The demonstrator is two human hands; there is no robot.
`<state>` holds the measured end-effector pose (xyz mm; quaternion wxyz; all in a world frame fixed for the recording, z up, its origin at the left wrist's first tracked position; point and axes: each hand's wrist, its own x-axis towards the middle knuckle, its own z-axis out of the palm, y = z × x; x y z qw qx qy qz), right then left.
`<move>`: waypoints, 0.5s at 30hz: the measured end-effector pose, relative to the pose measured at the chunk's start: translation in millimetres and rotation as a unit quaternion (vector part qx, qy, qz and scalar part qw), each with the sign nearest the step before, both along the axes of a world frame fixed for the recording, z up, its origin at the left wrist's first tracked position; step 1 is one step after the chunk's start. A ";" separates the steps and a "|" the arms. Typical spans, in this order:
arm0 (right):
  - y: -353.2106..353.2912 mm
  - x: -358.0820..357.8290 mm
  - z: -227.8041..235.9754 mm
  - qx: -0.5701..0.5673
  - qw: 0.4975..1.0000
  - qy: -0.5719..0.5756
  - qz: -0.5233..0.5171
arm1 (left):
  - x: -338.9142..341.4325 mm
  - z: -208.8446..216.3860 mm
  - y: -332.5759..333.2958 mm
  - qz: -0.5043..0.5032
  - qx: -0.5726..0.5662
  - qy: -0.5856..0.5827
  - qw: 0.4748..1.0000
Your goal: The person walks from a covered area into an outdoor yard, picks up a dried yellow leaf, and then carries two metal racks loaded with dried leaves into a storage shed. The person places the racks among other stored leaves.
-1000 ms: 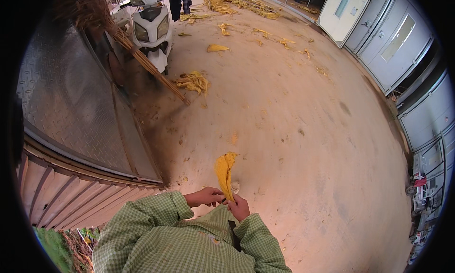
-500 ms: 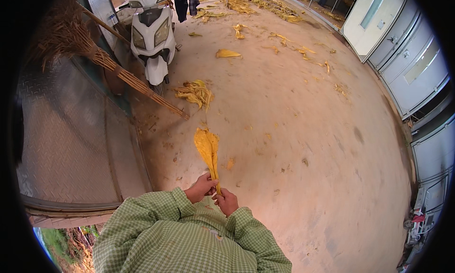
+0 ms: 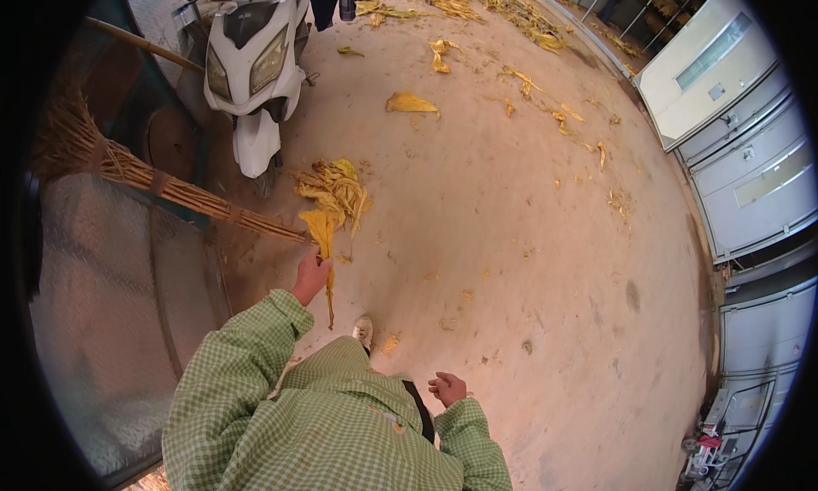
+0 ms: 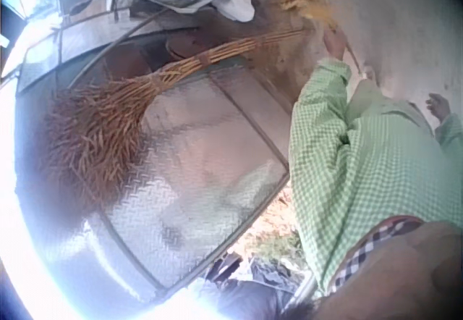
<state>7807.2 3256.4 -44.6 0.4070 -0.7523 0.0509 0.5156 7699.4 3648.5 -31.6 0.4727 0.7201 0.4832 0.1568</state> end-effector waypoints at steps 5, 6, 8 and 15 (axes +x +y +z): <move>45.8 63.3 9.0 0.026 0.999 0.033 -0.026 | 53.7 -8.3 100.3 0.037 0.004 0.101 0.994; 54.3 75.1 7.1 0.029 0.998 0.036 -0.036 | 61.9 -16.5 119.2 0.031 -0.008 0.144 0.989; 70.7 104.2 5.6 0.019 0.999 0.041 -0.025 | 74.4 -45.0 141.6 0.123 -0.001 0.162 0.979; 118.2 250.8 -18.5 0.020 0.999 0.031 -0.026 | 143.0 -67.9 137.7 0.024 -0.188 0.290 0.938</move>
